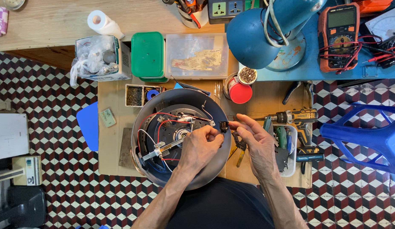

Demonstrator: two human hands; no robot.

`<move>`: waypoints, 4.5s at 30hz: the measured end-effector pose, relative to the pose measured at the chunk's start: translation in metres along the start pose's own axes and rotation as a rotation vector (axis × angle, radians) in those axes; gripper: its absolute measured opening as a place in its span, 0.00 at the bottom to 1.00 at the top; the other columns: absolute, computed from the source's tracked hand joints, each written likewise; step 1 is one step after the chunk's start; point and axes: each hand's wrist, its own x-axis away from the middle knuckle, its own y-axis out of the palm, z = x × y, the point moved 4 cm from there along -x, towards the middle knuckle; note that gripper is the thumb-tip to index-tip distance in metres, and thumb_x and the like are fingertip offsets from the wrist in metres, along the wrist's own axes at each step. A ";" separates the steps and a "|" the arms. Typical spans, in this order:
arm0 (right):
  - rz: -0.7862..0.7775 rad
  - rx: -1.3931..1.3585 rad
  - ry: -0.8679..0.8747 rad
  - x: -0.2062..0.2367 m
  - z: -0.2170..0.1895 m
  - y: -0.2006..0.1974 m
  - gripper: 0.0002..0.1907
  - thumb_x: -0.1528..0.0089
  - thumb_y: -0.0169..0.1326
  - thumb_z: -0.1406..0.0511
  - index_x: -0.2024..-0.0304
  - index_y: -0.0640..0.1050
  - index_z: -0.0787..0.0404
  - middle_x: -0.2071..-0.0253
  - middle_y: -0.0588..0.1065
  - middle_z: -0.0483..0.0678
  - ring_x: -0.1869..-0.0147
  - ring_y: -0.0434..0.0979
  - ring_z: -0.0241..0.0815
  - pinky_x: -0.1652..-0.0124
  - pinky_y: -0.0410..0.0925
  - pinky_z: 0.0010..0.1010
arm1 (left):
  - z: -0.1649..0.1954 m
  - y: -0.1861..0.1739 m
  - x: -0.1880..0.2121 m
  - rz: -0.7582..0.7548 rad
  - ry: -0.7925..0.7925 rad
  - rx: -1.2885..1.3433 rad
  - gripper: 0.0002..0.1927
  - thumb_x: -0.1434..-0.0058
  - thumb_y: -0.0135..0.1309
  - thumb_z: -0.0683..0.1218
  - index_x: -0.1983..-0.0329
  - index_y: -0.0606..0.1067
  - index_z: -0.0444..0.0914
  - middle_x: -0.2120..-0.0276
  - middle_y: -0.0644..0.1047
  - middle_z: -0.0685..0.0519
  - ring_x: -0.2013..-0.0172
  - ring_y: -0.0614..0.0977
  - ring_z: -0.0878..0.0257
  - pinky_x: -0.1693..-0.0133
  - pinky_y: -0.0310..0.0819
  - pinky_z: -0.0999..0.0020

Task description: The person uses a cordless drill to remove screws from the base of a small appliance, then uses pliers to detach a wire connector. They remove the base cover, place it outside, and wipe the internal wiring with a tissue.

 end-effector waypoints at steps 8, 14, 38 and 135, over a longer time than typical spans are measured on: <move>0.042 0.011 0.034 0.000 0.005 0.000 0.23 0.35 0.53 0.65 0.37 0.73 0.64 0.45 0.80 0.54 0.44 0.79 0.41 0.41 0.70 0.32 | 0.000 -0.002 0.004 0.104 0.111 -0.046 0.11 0.42 0.59 0.50 0.66 0.81 0.37 0.74 0.84 0.51 0.72 0.87 0.59 0.67 0.81 0.65; 0.069 0.116 0.100 -0.004 0.009 0.003 0.24 0.38 0.57 0.63 0.41 0.76 0.64 0.49 0.79 0.47 0.49 0.79 0.35 0.48 0.71 0.28 | 0.002 0.002 0.006 0.162 0.181 -0.155 0.10 0.40 0.59 0.51 0.66 0.80 0.39 0.73 0.84 0.51 0.72 0.87 0.55 0.67 0.80 0.62; -0.021 -0.327 0.128 -0.012 0.016 -0.002 0.22 0.35 0.54 0.69 0.38 0.71 0.64 0.49 0.78 0.54 0.47 0.76 0.39 0.44 0.68 0.31 | 0.003 0.000 0.014 -0.039 -0.009 0.360 0.13 0.42 0.62 0.48 0.61 0.82 0.33 0.71 0.85 0.53 0.69 0.85 0.70 0.64 0.79 0.75; 0.513 -0.311 -0.074 0.104 0.005 -0.124 0.27 0.34 0.48 0.60 0.38 0.68 0.74 0.46 0.75 0.65 0.46 0.79 0.53 0.45 0.72 0.41 | -0.030 -0.053 0.027 -0.135 0.055 1.238 0.16 0.35 0.51 0.45 0.45 0.72 0.37 0.51 0.81 0.44 0.59 0.83 0.59 0.56 0.80 0.61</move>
